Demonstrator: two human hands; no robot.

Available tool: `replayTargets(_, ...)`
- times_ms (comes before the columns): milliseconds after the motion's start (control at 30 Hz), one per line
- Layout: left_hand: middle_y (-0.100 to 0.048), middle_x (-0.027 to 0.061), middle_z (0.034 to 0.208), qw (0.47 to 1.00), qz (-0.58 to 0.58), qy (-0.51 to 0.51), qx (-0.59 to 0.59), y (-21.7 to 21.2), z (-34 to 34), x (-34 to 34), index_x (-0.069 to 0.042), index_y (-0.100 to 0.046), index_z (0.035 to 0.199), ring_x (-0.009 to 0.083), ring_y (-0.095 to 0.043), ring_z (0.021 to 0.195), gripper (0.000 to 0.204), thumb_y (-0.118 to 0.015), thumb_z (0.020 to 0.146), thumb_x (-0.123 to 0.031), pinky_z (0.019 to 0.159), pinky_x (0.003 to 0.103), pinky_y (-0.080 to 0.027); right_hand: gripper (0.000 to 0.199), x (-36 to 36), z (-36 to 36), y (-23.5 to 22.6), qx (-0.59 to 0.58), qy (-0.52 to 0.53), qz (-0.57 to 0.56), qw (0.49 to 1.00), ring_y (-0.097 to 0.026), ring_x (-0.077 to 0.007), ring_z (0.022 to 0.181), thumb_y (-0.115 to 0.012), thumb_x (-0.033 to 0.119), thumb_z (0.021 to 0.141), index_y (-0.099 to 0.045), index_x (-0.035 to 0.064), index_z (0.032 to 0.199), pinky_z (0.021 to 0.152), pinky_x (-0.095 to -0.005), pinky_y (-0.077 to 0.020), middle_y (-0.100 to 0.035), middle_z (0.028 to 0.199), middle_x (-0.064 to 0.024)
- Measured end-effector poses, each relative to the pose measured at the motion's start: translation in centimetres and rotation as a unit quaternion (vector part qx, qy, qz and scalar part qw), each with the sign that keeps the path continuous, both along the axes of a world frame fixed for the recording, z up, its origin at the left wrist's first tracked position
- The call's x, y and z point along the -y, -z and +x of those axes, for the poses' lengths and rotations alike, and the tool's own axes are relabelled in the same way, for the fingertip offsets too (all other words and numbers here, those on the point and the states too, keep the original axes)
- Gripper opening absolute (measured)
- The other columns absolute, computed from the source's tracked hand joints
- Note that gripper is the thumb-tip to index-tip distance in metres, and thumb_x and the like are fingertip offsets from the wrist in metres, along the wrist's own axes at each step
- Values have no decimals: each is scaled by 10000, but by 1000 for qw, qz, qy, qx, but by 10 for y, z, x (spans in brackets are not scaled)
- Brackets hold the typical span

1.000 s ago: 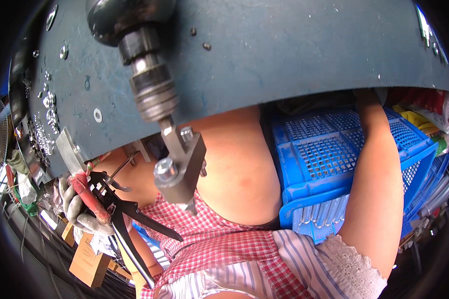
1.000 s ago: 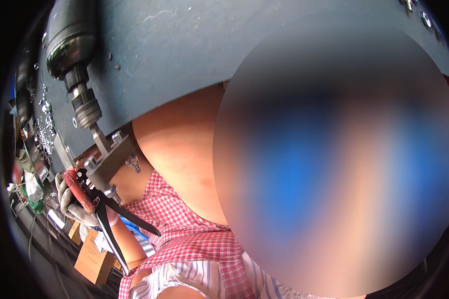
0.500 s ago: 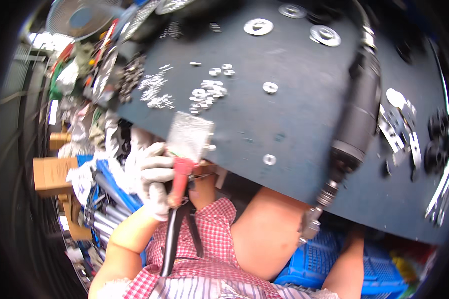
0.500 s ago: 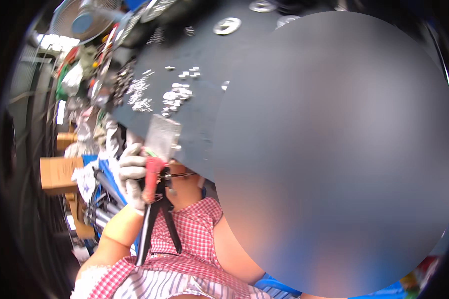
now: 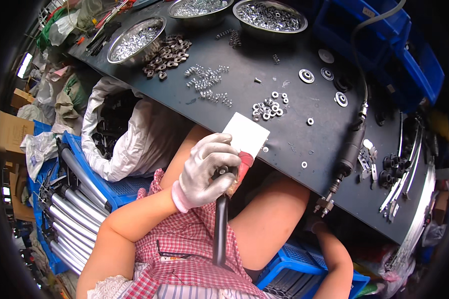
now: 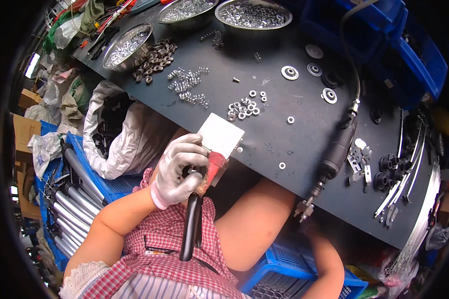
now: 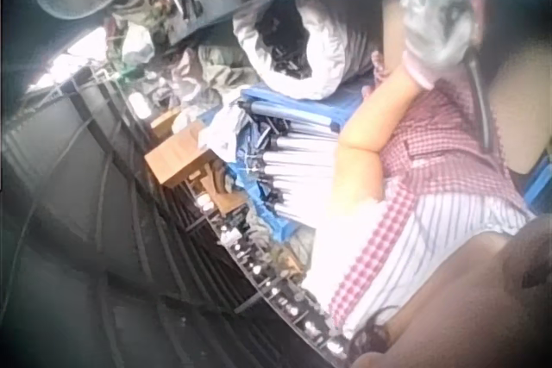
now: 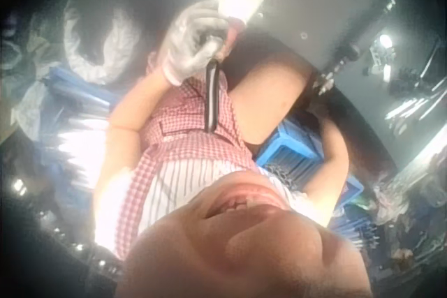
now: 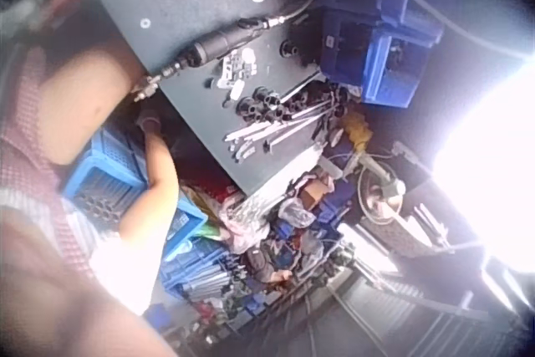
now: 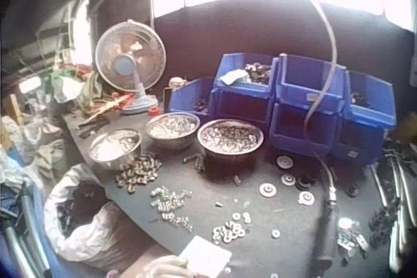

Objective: The recorder assembles mechanical hand tools (likely grease or caulking guns) by attaching handles, washers, and tubes using hand tools.

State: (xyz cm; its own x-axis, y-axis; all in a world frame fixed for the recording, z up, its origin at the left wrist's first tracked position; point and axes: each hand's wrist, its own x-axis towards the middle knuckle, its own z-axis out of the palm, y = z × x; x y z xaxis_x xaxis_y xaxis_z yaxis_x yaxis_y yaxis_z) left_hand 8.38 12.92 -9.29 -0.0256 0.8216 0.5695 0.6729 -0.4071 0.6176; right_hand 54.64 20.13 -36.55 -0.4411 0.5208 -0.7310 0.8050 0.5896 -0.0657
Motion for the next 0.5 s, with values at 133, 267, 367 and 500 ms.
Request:
replayTargets(133, -626, 97, 855, 996, 30, 79, 0, -23, -27, -16, -41, -633, 903, 298, -614, 931, 167, -591, 796, -161, 862, 406, -469, 424, 6, 0, -104, 11, 58, 84, 995, -620, -393, 990, -591, 189, 783, -581, 77, 1191, 852, -477, -507, -651, 1040, -224)
replayTargets(267, -647, 178, 814, 992, -82, -52, 80, -77, -79, -115, 1, -652, 935, 331, -634, 806, 385, -470, 935, -338, 747, 387, -486, 501, 35, -43, -242, 50, 218, 162, 961, -644, -399, 860, -668, 216, 729, -543, 86, 1196, 782, -472, -522, -665, 880, -221)
replayTargets(367, -654, 191, 1062, 917, -251, -231, -208, -60, -145, -222, -48, -631, 1091, 336, -613, 1039, 322, -447, 878, -204, 911, 443, -468, 389, 76, -66, -310, -14, 255, 278, 926, -656, -387, 738, -653, 178, 768, -553, 117, 1139, 669, -476, -518, -661, 748, -195)
replayTargets(500, -620, 158, 1177, 865, -283, -242, -336, -25, -171, -247, -117, -567, 1240, 330, -594, 1100, 388, -443, 878, -57, 941, 414, -477, 316, 145, -104, -341, -369, 449, 206, 788, -687, -250, 750, -650, 215, 814, -610, 58, 1085, 673, -326, -517, -674, 813, -179)
